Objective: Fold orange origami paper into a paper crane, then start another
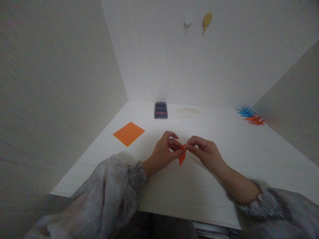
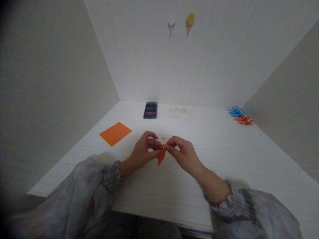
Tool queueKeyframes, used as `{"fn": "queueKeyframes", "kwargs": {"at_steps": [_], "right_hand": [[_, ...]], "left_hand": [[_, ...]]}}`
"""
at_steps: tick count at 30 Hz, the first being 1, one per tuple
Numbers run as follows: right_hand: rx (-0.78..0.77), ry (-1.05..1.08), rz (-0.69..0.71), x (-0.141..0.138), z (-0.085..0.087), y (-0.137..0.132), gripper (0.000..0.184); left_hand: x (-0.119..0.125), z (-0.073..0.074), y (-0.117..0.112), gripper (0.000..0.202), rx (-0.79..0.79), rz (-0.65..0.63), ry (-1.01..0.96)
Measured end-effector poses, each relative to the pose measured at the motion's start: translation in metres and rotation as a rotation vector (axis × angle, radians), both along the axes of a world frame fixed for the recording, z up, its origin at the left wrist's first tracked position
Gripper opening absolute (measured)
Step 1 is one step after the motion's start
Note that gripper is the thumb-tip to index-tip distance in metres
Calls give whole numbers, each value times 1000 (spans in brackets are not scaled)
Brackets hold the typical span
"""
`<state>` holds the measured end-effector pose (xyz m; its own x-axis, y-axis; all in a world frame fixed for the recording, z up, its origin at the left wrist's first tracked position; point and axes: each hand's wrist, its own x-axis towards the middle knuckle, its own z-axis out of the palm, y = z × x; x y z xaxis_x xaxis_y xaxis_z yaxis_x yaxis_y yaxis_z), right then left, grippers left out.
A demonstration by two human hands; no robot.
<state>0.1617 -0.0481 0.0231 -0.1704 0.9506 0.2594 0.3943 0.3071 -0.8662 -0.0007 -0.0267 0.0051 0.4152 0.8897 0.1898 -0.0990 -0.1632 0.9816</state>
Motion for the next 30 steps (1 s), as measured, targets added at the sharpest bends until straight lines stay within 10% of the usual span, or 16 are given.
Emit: {"fn": "queueKeyframes", "kwargs": {"at_steps": [30], "right_hand": [[-63, 112, 8, -2, -5, 2, 21]], "left_hand": [[1, 0, 4, 44, -123, -9, -117]]}}
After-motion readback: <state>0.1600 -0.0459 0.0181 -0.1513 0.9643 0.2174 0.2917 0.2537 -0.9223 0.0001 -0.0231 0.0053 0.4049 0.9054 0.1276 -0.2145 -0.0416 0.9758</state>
